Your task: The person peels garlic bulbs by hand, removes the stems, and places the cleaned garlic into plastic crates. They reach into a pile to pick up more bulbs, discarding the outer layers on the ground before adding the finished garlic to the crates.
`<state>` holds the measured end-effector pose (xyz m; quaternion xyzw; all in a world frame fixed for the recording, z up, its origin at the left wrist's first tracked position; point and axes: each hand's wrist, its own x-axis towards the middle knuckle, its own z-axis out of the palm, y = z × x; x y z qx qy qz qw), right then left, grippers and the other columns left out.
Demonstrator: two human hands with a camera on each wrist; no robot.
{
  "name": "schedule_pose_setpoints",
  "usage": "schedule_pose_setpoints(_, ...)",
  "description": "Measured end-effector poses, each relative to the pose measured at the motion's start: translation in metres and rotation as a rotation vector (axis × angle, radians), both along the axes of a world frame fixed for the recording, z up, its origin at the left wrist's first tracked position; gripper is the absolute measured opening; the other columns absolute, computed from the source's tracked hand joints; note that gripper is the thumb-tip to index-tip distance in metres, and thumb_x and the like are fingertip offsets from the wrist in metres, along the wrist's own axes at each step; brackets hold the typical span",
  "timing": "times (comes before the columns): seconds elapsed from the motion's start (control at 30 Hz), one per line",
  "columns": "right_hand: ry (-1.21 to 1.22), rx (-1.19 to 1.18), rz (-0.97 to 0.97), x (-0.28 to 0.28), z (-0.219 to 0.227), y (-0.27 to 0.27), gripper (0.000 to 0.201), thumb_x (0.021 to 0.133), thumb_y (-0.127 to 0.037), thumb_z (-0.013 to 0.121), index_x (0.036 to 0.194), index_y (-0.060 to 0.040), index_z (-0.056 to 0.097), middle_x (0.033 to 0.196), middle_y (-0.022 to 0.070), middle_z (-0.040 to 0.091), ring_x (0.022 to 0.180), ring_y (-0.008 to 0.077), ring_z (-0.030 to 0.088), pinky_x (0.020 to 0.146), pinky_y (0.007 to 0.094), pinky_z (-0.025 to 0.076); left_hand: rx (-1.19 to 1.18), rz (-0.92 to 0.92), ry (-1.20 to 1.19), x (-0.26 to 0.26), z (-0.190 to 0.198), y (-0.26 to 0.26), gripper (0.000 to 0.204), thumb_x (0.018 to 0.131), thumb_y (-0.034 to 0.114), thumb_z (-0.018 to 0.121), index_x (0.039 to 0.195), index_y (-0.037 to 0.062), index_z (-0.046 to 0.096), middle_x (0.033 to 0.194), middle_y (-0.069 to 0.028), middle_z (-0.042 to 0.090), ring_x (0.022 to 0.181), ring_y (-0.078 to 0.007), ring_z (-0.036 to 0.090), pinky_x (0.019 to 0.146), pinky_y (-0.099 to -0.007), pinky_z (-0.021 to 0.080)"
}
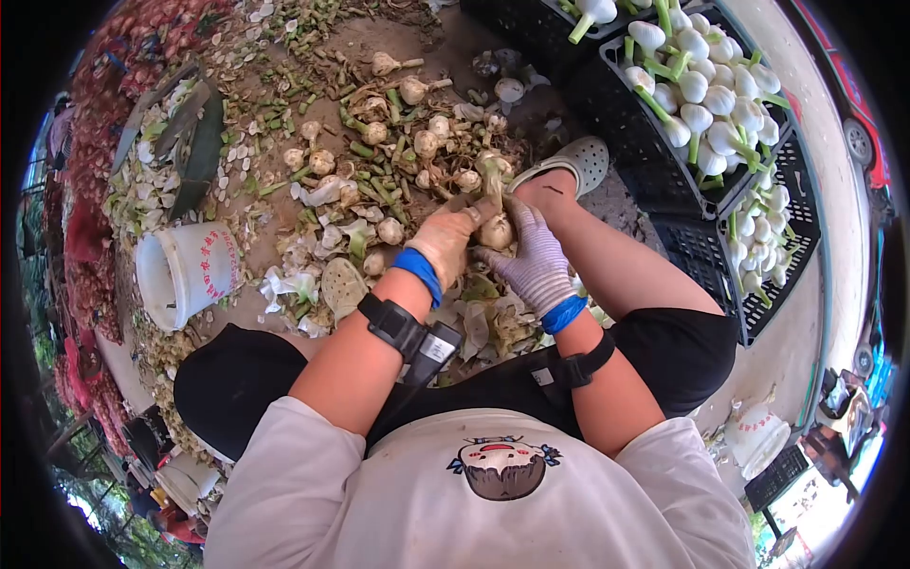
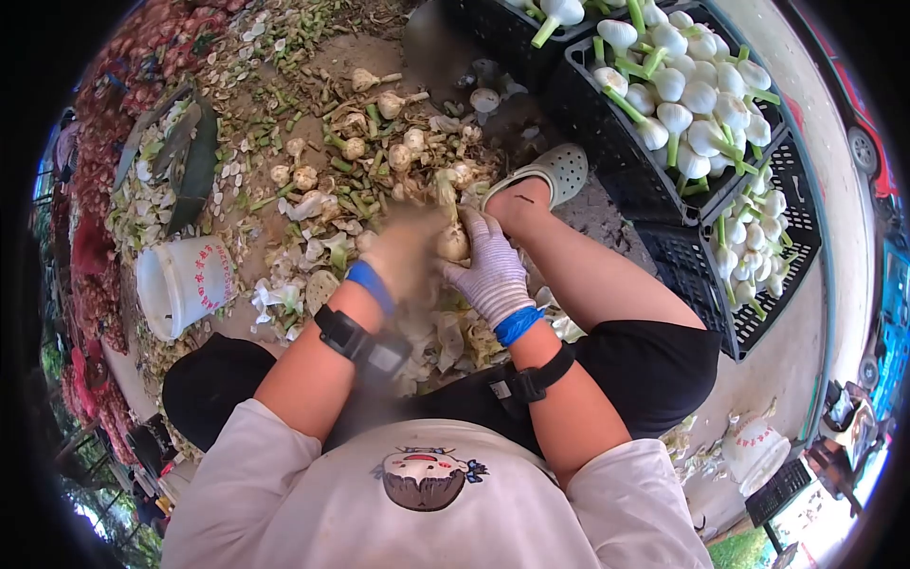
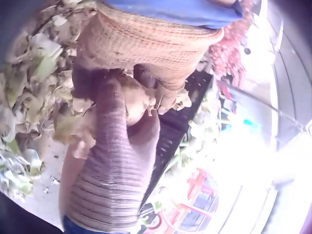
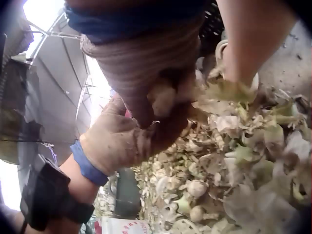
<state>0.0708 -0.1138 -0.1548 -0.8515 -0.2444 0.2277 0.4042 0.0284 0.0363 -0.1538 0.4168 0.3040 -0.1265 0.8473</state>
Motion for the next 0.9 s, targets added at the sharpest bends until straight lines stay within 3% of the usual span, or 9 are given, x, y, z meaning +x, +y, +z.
schedule_pose_setpoints(0.1,-0.081,-0.045,0.014,0.000,0.020,-0.004,0.072,0.062,-0.026,0.071,0.126,-0.0073,0.042,0.121,0.0190,0.045,0.111,0.0371,0.047,0.094,0.0399,0.040,0.507,-0.144,0.072,0.007,0.035,-0.002,0.044,0.076,0.029,0.072,0.104,-0.0016,0.057,0.096,-0.0093,0.062,0.086,-0.0182,0.056,0.076,-0.0308,0.044)
schedule_pose_setpoints(0.2,-0.097,-0.023,0.037,-0.001,0.039,-0.008,0.067,0.062,-0.019,0.069,0.123,-0.0074,0.046,0.118,0.0182,0.047,0.109,0.0370,0.048,0.093,0.0388,0.041,0.668,-0.300,-0.013,-0.001,0.027,0.007,0.041,0.076,0.028,0.071,0.102,-0.0015,0.058,0.090,-0.0087,0.063,0.076,-0.0170,0.058,0.069,-0.0296,0.046)
schedule_pose_setpoints(0.37,0.034,0.280,0.069,-0.001,0.040,-0.015,0.065,0.062,-0.016,0.068,0.122,-0.0058,0.047,0.113,0.0159,0.050,0.106,0.0313,0.051,0.093,0.0353,0.041,0.508,-0.209,-0.007,-0.014,0.042,0.009,0.033,0.078,0.027,0.069,0.094,-0.0010,0.058,0.079,-0.0067,0.062,0.059,-0.0130,0.056,0.056,-0.0249,0.043)
schedule_pose_setpoints(0.43,0.526,0.491,0.024,-0.003,0.044,-0.017,0.066,0.067,-0.008,0.071,0.125,0.0006,0.041,0.117,0.0111,0.049,0.106,0.0203,0.050,0.093,0.0300,0.041,0.397,-0.144,0.024,-0.018,0.054,0.007,0.032,0.079,0.026,0.068,0.093,-0.0005,0.058,0.078,-0.0065,0.062,0.058,-0.0129,0.055,0.056,-0.0249,0.044)
schedule_pose_setpoints(0.47,0.524,0.491,0.029,-0.004,0.046,-0.018,0.066,0.067,-0.008,0.071,0.125,0.0006,0.041,0.117,0.0111,0.049,0.106,0.0203,0.050,0.093,0.0300,0.041,0.284,-0.080,0.060,-0.021,0.059,0.006,0.031,0.079,0.026,0.068,0.093,0.0000,0.059,0.077,-0.0064,0.062,0.057,-0.0127,0.055,0.056,-0.0250,0.044)
schedule_pose_setpoints(0.67,0.303,0.437,0.089,-0.007,0.047,-0.017,0.064,0.069,-0.005,0.069,0.125,0.0014,0.040,0.118,0.0104,0.048,0.107,0.0173,0.048,0.090,0.0273,0.042,0.242,-0.011,0.086,-0.029,0.076,0.002,0.026,0.080,0.022,0.066,0.090,-0.0001,0.058,0.074,-0.0069,0.063,0.060,-0.0127,0.055,0.057,-0.0250,0.044)
schedule_pose_setpoints(0.8,0.416,0.563,-0.032,-0.009,0.047,-0.014,0.063,0.070,-0.012,0.066,0.126,-0.0031,0.039,0.114,0.0131,0.049,0.104,0.0224,0.051,0.091,0.0311,0.042,0.266,-0.075,0.037,-0.029,0.060,0.011,0.022,0.082,0.019,0.063,0.090,-0.0008,0.058,0.074,-0.0074,0.063,0.062,-0.0132,0.056,0.058,-0.0250,0.045)
schedule_pose_setpoints(0.87,0.436,0.641,-0.077,-0.009,0.052,-0.013,0.062,0.072,-0.014,0.064,0.127,-0.0037,0.037,0.114,0.0142,0.049,0.103,0.0230,0.052,0.088,0.0328,0.045,0.435,-0.116,-0.205,-0.030,0.045,0.012,0.019,0.083,0.015,0.060,0.093,-0.0015,0.058,0.074,-0.0081,0.063,0.063,-0.0138,0.057,0.059,-0.0250,0.046)
schedule_pose_setpoints(0.9,0.688,0.773,-0.215,-0.008,0.061,-0.012,0.059,0.076,-0.020,0.061,0.127,-0.0029,0.037,0.112,0.0133,0.049,0.100,0.0225,0.053,0.083,0.0337,0.049,0.434,-0.116,-0.203,-0.029,0.060,0.006,0.019,0.083,0.015,0.060,0.093,-0.0015,0.058,0.074,-0.0081,0.063,0.063,-0.0138,0.057,0.059,-0.0250,0.046)
